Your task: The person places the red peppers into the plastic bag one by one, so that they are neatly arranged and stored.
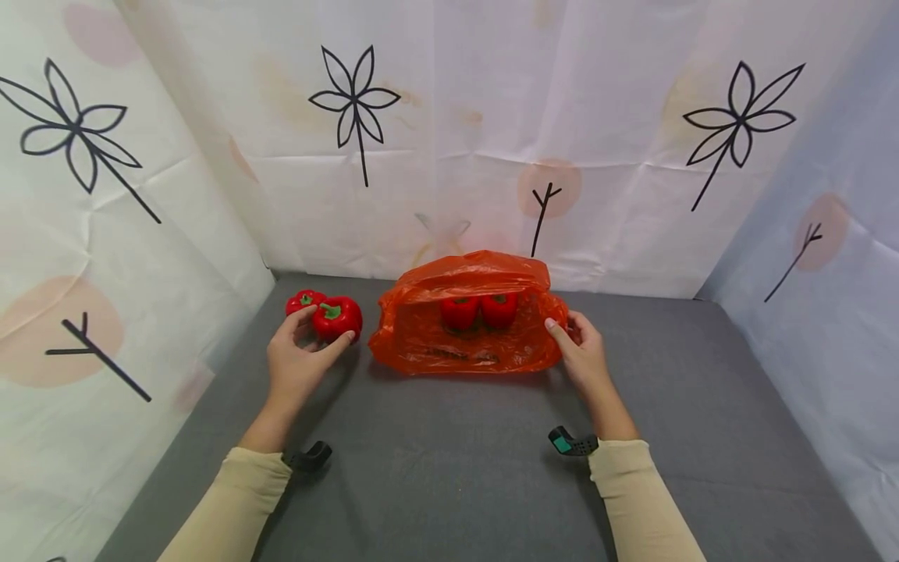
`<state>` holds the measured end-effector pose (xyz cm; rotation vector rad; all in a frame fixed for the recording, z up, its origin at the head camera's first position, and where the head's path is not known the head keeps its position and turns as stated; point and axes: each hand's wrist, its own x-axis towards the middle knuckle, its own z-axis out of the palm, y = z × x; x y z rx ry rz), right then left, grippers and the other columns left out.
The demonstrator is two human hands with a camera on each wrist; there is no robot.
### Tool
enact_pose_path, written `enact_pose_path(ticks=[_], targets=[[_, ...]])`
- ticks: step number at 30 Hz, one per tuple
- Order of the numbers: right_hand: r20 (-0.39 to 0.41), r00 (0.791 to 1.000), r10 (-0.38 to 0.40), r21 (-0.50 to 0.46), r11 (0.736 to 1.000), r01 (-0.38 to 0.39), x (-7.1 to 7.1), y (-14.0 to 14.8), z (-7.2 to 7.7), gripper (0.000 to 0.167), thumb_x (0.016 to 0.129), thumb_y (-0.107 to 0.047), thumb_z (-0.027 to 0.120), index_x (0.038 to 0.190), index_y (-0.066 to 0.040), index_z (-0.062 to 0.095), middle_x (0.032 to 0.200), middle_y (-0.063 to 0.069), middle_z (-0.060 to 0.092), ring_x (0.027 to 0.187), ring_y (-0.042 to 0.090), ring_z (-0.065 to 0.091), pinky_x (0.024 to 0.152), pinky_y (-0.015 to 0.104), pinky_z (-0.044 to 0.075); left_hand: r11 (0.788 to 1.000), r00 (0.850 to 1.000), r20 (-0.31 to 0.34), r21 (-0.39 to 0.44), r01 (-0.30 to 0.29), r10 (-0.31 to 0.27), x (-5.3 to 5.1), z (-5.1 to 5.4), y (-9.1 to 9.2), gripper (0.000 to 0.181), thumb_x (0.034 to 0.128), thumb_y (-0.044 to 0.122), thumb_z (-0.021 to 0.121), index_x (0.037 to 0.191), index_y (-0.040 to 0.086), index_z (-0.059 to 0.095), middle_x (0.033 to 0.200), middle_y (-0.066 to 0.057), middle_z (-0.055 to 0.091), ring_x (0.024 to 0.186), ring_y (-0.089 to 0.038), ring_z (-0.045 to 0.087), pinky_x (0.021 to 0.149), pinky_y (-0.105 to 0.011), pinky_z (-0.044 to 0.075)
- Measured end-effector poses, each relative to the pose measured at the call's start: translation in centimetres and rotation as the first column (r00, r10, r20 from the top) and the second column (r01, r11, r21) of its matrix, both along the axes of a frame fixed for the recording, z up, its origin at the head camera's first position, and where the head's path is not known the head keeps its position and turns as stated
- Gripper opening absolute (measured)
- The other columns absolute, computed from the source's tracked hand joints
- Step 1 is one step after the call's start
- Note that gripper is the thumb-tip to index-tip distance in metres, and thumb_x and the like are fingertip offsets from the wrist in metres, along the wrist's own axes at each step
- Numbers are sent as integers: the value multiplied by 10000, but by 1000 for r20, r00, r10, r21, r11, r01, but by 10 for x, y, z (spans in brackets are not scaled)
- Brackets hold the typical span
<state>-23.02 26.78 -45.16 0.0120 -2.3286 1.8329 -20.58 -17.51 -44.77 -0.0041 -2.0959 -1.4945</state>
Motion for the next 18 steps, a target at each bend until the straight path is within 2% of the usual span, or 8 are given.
enact_pose_path(ticks=[11, 15, 18], targets=[[-9, 1000, 6, -1, 1000, -6, 0, 1, -1, 423, 1085, -301, 619, 1388, -10, 568, 1070, -225, 645, 963, 2, 627, 814, 114, 567, 999, 997, -54, -3, 47, -47, 11, 19, 11, 700, 798, 203, 954, 1411, 85, 638, 1405, -85, 644, 1179, -287, 690, 964, -504, 603], [-6, 1000, 6, 1, 1000, -6, 0, 1, 0, 453, 1082, -322, 624, 1403, -8, 560, 1083, -223, 641, 967, 7, 625, 822, 114, 569, 998, 996, -58, -10, 64, -64, 15, 27, 16, 710, 798, 202, 952, 1417, 73, 629, 1413, -78, 643, 1198, -284, 682, 964, -487, 606], [1, 1000, 5, 5, 1000, -5, 0, 1, -1, 469, 1081, -331, 624, 1413, -7, 555, 1084, -227, 640, 968, 7, 625, 823, 113, 569, 995, 994, -54, -3, 99, -99, 19, 33, 22, 718, 802, 186, 948, 1426, 53, 618, 1428, -66, 638, 1237, -280, 668, 970, -448, 605]])
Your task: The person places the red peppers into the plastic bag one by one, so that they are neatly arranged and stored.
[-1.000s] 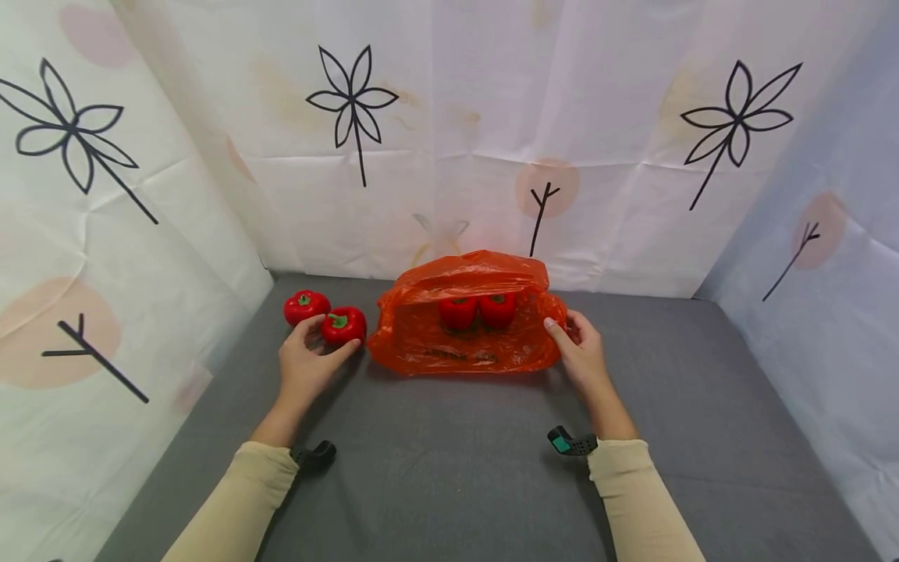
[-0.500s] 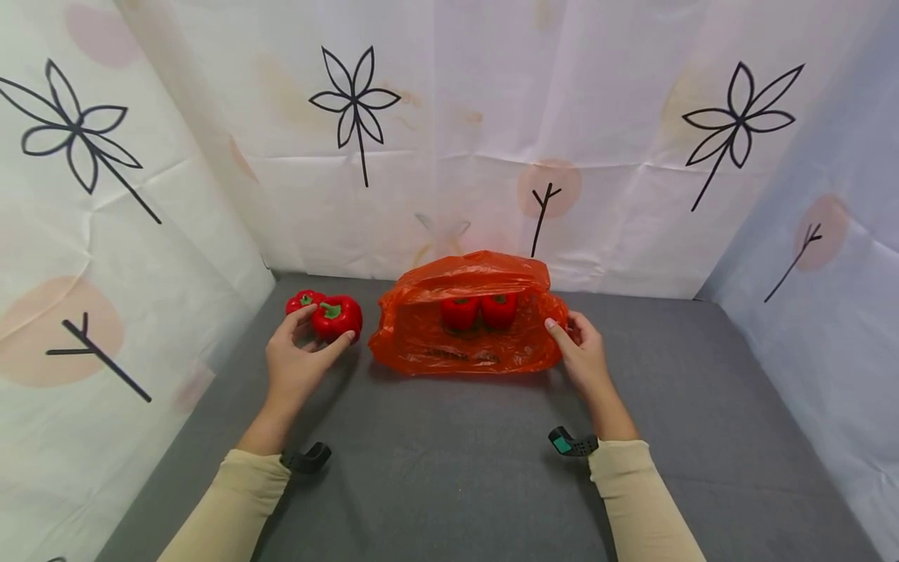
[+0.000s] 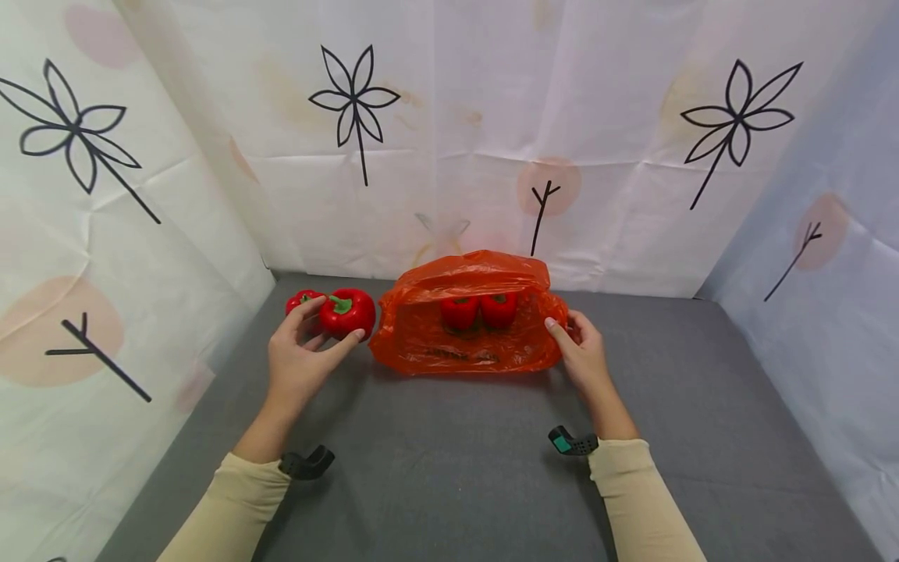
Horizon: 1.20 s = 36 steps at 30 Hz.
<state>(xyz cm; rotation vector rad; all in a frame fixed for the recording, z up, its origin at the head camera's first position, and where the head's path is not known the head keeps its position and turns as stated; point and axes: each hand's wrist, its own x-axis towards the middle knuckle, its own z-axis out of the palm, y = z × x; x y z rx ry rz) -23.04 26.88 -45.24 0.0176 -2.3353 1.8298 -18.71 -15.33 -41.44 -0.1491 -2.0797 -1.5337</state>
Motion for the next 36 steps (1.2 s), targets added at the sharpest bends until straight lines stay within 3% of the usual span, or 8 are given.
enact_pose_path(ticks=[7, 19, 30, 36], targets=[[-1, 1000, 0, -8, 1000, 0, -1, 1, 0, 452, 1080, -312, 628, 1406, -6, 560, 1071, -229, 646, 957, 2, 632, 815, 116, 570, 996, 996, 3, -15, 88, -88, 6, 7, 14, 701, 801, 159, 947, 1420, 80, 628, 1424, -56, 645, 1263, -229, 645, 965, -293, 604], [5, 1000, -1, -11, 1000, 1, -1, 0, 2, 465, 1079, -325, 629, 1411, -8, 557, 1083, -220, 645, 966, 8, 631, 823, 117, 574, 976, 977, -20, -48, 211, -213, 7, 4, 43, 680, 788, 190, 960, 1395, 149, 655, 1356, -19, 683, 1214, -188, 666, 951, -434, 629], [-3, 1000, 4, -1, 1000, -4, 2, -2, 3, 477, 1084, -320, 621, 1415, 16, 550, 1078, -227, 643, 962, -1, 632, 821, 114, 572, 942, 942, -15, 0, 335, -335, 1, -9, 79, 691, 762, 136, 970, 1376, 116, 651, 1330, -44, 679, 1178, -225, 688, 951, -395, 638], [-3, 1000, 3, -3, 1000, -3, 2, -2, 4, 489, 1082, -328, 623, 1422, 14, 545, 1081, -229, 642, 959, 3, 632, 823, 115, 575, 920, 920, -13, 10, 393, -393, -7, -18, 98, 690, 764, 142, 968, 1373, 106, 648, 1340, -57, 670, 1171, -237, 692, 945, -401, 642]])
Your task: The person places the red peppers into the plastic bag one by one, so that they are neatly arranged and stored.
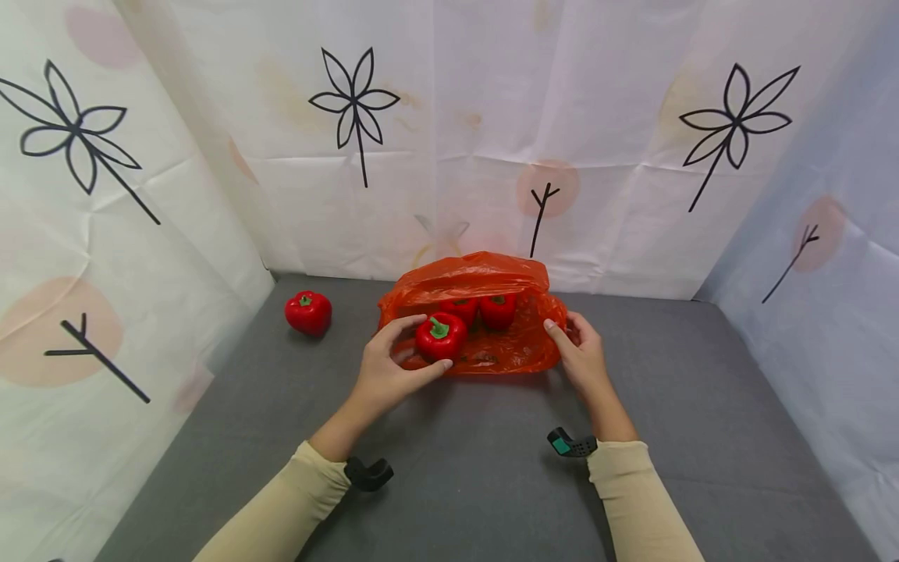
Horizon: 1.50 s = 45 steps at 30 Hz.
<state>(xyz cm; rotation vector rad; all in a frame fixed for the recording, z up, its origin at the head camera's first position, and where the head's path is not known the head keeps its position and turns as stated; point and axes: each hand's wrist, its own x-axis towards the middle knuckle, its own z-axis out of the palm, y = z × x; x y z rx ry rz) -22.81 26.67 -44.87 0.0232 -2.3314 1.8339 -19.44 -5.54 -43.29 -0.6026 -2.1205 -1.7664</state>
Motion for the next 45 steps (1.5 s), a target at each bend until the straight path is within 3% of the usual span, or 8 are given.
enact_pose_path(ticks=[9, 22, 29, 45], targets=[[-3, 1000, 17, 10, 1000, -17, -6, -1, 3, 496, 1087, -329, 613, 1445, 5, 536, 1107, -225, 633, 985, -3, 627, 843, 106, 569, 998, 999, 46, -56, 6, -3, -18, -6, 16, 663, 789, 191, 952, 1371, 116, 643, 1365, -57, 668, 1246, -235, 654, 960, -469, 634], [-13, 1000, 7, 20, 1000, -7, -8, -2, 3, 477, 1088, -313, 611, 1431, 12, 546, 1074, -261, 636, 954, -18, 632, 829, 109, 570, 995, 995, 100, -101, 11, -1, -45, -21, 34, 641, 799, 198, 940, 1350, 83, 636, 1363, -85, 665, 1240, -244, 653, 951, -436, 639], [18, 998, -66, 18, 998, 66, -1, 7, 0, 420, 1081, -292, 624, 1389, -12, 570, 1027, -268, 644, 921, -20, 626, 803, 103, 570, 989, 992, 120, -138, 49, -32, -51, -25, 54, 646, 812, 259, 925, 1360, 80, 634, 1370, -89, 670, 1234, -253, 658, 974, -402, 631], [13, 999, -38, 50, 998, 37, -3, 3, -2, 438, 1076, -364, 630, 1362, -35, 589, 1045, -238, 651, 919, 8, 628, 802, 122, 576, 992, 988, 151, -124, 38, -19, -60, -34, 63, 665, 806, 220, 932, 1380, 75, 627, 1380, -84, 670, 1234, -245, 663, 1009, -367, 612]])
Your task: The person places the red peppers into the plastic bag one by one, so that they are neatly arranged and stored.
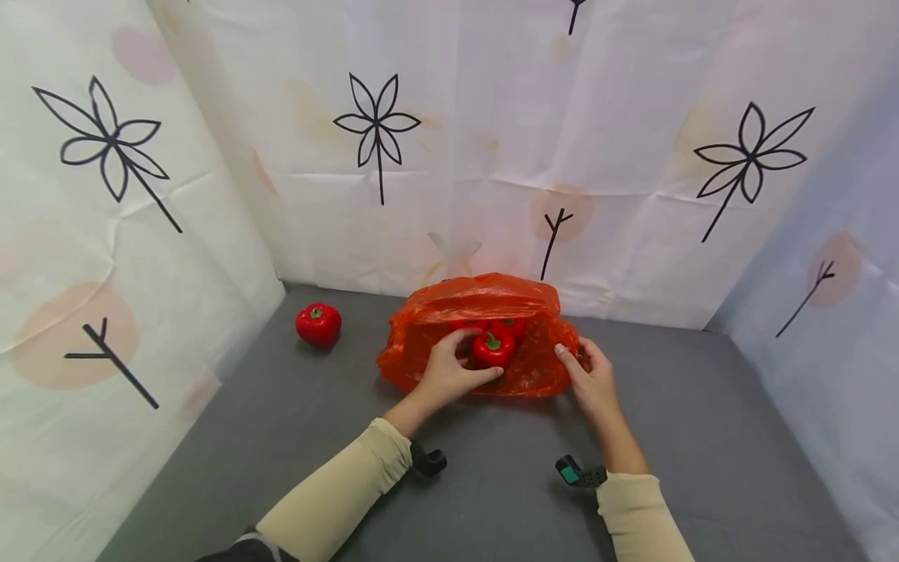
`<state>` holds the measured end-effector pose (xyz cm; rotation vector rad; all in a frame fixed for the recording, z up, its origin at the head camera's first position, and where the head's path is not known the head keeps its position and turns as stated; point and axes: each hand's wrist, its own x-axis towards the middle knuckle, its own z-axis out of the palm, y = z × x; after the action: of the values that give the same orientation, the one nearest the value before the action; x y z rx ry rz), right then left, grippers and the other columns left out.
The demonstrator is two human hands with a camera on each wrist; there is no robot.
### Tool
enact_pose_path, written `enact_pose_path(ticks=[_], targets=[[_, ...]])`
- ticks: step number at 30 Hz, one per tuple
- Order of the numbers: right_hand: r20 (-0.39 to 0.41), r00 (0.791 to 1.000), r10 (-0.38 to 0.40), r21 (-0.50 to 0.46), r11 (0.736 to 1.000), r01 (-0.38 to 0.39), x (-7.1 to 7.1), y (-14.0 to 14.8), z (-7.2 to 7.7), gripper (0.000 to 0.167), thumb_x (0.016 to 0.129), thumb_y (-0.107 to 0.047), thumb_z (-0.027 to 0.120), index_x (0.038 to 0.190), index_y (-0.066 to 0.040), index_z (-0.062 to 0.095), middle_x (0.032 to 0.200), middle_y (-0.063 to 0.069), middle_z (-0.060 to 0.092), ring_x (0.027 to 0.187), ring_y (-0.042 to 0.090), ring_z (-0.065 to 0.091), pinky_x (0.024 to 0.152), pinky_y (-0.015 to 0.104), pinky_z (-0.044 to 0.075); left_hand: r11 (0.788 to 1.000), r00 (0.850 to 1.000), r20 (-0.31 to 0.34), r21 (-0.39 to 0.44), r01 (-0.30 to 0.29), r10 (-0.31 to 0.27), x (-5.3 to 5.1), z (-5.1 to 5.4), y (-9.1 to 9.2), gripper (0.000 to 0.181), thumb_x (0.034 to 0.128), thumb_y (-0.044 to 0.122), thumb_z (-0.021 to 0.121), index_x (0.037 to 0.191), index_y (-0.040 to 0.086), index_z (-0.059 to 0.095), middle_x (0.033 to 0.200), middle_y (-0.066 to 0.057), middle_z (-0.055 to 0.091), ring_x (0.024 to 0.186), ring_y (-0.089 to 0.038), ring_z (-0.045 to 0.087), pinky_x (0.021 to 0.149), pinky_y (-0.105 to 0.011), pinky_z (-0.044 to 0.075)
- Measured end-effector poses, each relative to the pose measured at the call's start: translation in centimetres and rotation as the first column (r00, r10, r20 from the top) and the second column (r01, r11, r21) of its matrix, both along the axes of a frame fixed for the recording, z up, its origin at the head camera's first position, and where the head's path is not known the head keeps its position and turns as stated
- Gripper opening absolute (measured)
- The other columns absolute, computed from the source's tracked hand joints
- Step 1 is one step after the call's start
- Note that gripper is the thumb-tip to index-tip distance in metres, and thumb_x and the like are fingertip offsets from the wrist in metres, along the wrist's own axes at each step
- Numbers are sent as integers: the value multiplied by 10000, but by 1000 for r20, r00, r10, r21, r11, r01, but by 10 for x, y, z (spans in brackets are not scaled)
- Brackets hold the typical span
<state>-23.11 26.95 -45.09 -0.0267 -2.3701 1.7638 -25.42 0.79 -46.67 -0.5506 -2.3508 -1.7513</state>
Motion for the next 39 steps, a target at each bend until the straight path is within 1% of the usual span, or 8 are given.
enact_pose_path(ticks=[4, 7, 12, 20, 27, 34, 39], targets=[[4, 1000, 2, -18, 1000, -2, 1, -1, -1, 433, 1081, -353, 622, 1358, -23, 584, 1041, -227, 646, 920, 15, 625, 805, 124, 575, 1000, 1000, 4, -5, 5, -5, -1, -4, 3, 665, 807, 212, 932, 1379, 73, 623, 1379, -83, 667, 1224, -236, 664, 1002, -346, 611], [-1, 1000, 13, -21, 1000, -13, 1, 0, -1, 410, 1085, -345, 615, 1357, -39, 588, 1055, -222, 645, 924, 13, 626, 810, 126, 578, 1000, 1000, 5, -14, 6, -6, -2, -5, 5, 668, 807, 217, 934, 1379, 73, 621, 1374, -77, 669, 1207, -217, 668, 990, -321, 610], [-10, 1000, 22, -25, 999, -22, 1, 0, -1, 378, 1084, -342, 616, 1345, -69, 602, 1059, -223, 650, 924, 7, 633, 811, 126, 579, 999, 1000, 4, -36, -9, 9, -3, -5, 8, 665, 797, 251, 941, 1363, 84, 634, 1361, -69, 677, 1190, -200, 667, 966, -287, 607], [-23, 999, 28, -35, 999, -29, -1, -1, -1, 395, 1081, -351, 623, 1343, -56, 603, 1086, -210, 656, 947, 5, 636, 828, 119, 576, 1000, 1000, -8, -27, 0, 0, -1, -8, 12, 643, 789, 245, 946, 1331, 86, 638, 1344, -73, 682, 1158, -192, 677, 966, -286, 607], [-10, 1000, 24, -45, 999, -24, -1, -1, -2, 437, 1087, -305, 618, 1398, -1, 571, 1054, -260, 646, 952, -12, 627, 829, 108, 565, 1000, 1000, 11, -28, 4, -3, 0, -10, 15, 639, 784, 239, 952, 1321, 90, 639, 1336, -70, 684, 1146, -172, 679, 951, -263, 602], [-8, 1000, 20, -42, 999, -20, -1, -1, -2, 440, 1088, -317, 614, 1398, -7, 572, 1067, -249, 644, 957, -7, 629, 830, 112, 569, 999, 1000, 27, -37, -1, 2, 0, -12, 16, 644, 785, 221, 957, 1324, 81, 633, 1350, -82, 675, 1194, -204, 678, 992, -306, 606], [-15, 1000, 19, -37, 999, -20, 1, -1, -1, 415, 1082, -342, 623, 1359, -34, 591, 1077, -228, 652, 951, 8, 636, 829, 119, 574, 999, 999, 31, -47, -6, 7, -2, -14, 18, 636, 787, 225, 954, 1318, 84, 634, 1343, -85, 672, 1193, -206, 669, 988, -302, 606]])
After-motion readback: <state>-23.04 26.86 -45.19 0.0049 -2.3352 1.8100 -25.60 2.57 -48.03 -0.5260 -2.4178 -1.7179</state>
